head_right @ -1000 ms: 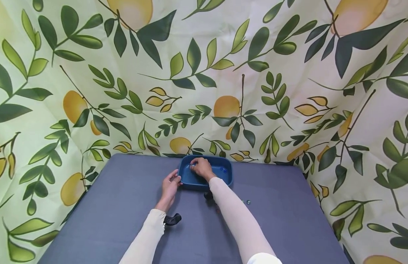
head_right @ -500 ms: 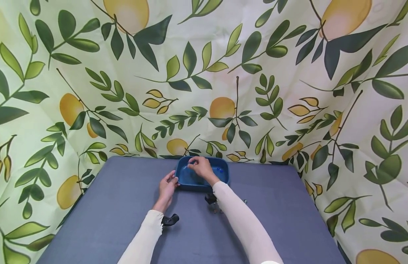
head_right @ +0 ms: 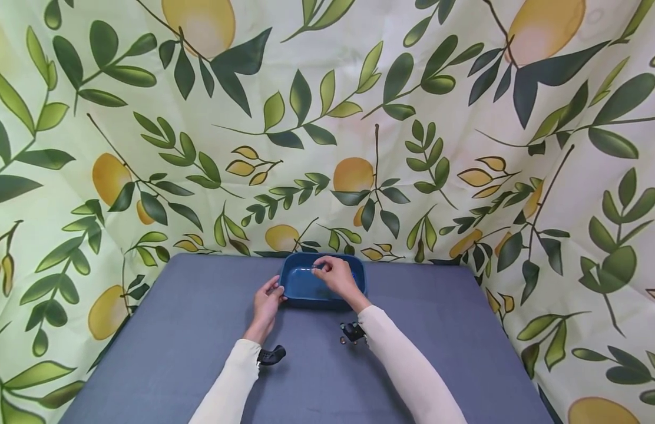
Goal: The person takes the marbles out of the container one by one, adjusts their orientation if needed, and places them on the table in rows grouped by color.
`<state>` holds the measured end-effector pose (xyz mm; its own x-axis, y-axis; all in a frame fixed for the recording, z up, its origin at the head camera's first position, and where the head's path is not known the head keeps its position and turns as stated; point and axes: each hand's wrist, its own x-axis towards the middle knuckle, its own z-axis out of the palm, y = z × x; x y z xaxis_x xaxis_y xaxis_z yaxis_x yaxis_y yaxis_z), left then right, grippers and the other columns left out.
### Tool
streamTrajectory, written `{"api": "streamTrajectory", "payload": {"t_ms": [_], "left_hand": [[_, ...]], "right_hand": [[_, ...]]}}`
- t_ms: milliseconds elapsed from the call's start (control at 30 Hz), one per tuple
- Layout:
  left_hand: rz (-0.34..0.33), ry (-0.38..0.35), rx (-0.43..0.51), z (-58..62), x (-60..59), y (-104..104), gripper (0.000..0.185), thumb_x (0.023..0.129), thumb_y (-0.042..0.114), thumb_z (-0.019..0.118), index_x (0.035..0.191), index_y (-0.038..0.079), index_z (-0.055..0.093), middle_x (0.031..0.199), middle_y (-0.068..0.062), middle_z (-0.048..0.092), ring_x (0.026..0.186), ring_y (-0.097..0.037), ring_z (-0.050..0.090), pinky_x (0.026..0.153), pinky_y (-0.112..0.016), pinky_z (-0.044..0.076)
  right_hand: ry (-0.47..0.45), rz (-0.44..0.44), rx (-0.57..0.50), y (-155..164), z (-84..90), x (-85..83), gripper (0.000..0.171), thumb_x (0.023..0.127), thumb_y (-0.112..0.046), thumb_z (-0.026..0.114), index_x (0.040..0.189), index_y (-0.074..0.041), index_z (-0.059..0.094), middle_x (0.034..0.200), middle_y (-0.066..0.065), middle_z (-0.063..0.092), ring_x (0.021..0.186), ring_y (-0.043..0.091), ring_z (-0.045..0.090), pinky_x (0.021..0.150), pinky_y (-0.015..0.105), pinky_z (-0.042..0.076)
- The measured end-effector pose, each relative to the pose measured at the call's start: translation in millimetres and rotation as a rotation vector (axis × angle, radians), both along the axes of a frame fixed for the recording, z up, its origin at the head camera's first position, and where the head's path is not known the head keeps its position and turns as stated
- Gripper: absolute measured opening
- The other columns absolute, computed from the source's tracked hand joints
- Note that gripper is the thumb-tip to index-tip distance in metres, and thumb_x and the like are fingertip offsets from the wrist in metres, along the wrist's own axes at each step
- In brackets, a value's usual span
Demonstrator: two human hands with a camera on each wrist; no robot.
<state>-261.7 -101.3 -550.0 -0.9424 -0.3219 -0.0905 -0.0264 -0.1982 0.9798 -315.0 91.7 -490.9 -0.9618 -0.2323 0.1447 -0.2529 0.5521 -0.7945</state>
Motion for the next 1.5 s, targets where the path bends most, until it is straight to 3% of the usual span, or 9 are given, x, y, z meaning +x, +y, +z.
{"api": "streamTrajectory", "payload": {"t_ms": [67, 133, 267, 367, 800, 1000, 1267, 1500], "left_hand": [[-0.006, 0.003, 0.011, -0.2, 0.5, -0.1, 0.042, 0.094, -0.003, 0.054, 0.136, -0.005, 0.053, 0.108, -0.011, 0.046, 0.093, -0.022, 0.056, 0.065, -0.018, 0.054], [-0.020, 0.004, 0.013, 8.1, 5.5, -0.2, 0.043, 0.094, -0.004, 0.054, 0.137, -0.007, 0.052, 0.109, -0.013, 0.046, 0.096, -0.028, 0.057, 0.067, -0.021, 0.056], [-0.029, -0.002, -0.003, 7.7, 5.9, -0.4, 0.043, 0.095, -0.003, 0.053, 0.138, -0.006, 0.051, 0.109, -0.012, 0.046, 0.097, -0.029, 0.056, 0.070, -0.022, 0.056], [-0.020, -0.005, -0.014, -0.4, 0.7, -0.6, 0.042, 0.095, -0.002, 0.053, 0.138, -0.004, 0.052, 0.109, -0.010, 0.045, 0.093, -0.023, 0.056, 0.068, -0.019, 0.055], [-0.067, -0.061, -0.017, 5.7, -4.4, -10.0, 0.044, 0.093, -0.003, 0.053, 0.137, -0.002, 0.054, 0.119, -0.015, 0.047, 0.080, -0.015, 0.054, 0.064, -0.019, 0.052], [-0.109, -0.059, -0.041, 10.0, -7.4, -16.0, 0.047, 0.093, -0.002, 0.055, 0.139, -0.002, 0.052, 0.131, -0.021, 0.050, 0.078, -0.013, 0.055, 0.067, -0.021, 0.052], [-0.129, -0.057, -0.063, 11.7, -8.3, -19.2, 0.047, 0.091, -0.003, 0.056, 0.137, 0.000, 0.054, 0.132, -0.021, 0.052, 0.073, -0.010, 0.055, 0.071, -0.026, 0.054], [-0.134, -0.072, -0.054, 10.7, -9.5, -18.6, 0.044, 0.093, -0.002, 0.055, 0.138, 0.001, 0.055, 0.133, -0.019, 0.051, 0.074, -0.011, 0.055, 0.071, -0.025, 0.053]], "right_hand": [[0.010, -0.005, -0.007, 6.0, -0.4, 4.1, 0.014, 0.089, -0.027, 0.072, 0.100, -0.018, 0.072, 0.069, 0.004, 0.062, 0.056, 0.015, 0.047, 0.056, 0.028, 0.039], [0.014, -0.010, -0.019, 12.3, -0.2, 9.6, 0.015, 0.089, -0.026, 0.072, 0.101, -0.017, 0.072, 0.069, 0.004, 0.061, 0.056, 0.015, 0.046, 0.056, 0.029, 0.039], [0.016, -0.027, -0.031, 25.6, 0.0, 20.7, 0.016, 0.089, -0.025, 0.072, 0.102, -0.015, 0.072, 0.067, -0.001, 0.058, 0.055, 0.016, 0.046, 0.056, 0.029, 0.040], [0.016, -0.044, -0.032, 35.8, 0.5, 27.9, 0.015, 0.090, -0.024, 0.072, 0.102, -0.016, 0.072, 0.066, -0.002, 0.057, 0.056, 0.015, 0.047, 0.056, 0.028, 0.041], [-0.001, -0.141, -0.013, 80.2, -7.2, 59.2, 0.017, 0.088, -0.021, 0.074, 0.102, -0.011, 0.072, 0.067, -0.001, 0.055, 0.056, 0.012, 0.044, 0.050, 0.023, 0.036], [-0.014, -0.189, -0.023, 100.5, -10.1, 73.7, 0.018, 0.087, -0.020, 0.074, 0.103, -0.011, 0.072, 0.069, 0.000, 0.055, 0.055, 0.011, 0.045, 0.048, 0.023, 0.037], [-0.024, -0.203, -0.031, 122.2, -21.7, 91.7, 0.020, 0.087, -0.014, 0.074, 0.104, -0.005, 0.071, 0.070, 0.002, 0.058, 0.055, 0.008, 0.045, 0.048, 0.022, 0.038], [-0.076, -0.246, 0.003, 134.8, -39.2, 107.1, 0.017, 0.086, -0.016, 0.075, 0.101, -0.008, 0.073, 0.070, 0.001, 0.055, 0.056, 0.008, 0.045, 0.049, 0.021, 0.037]]}}
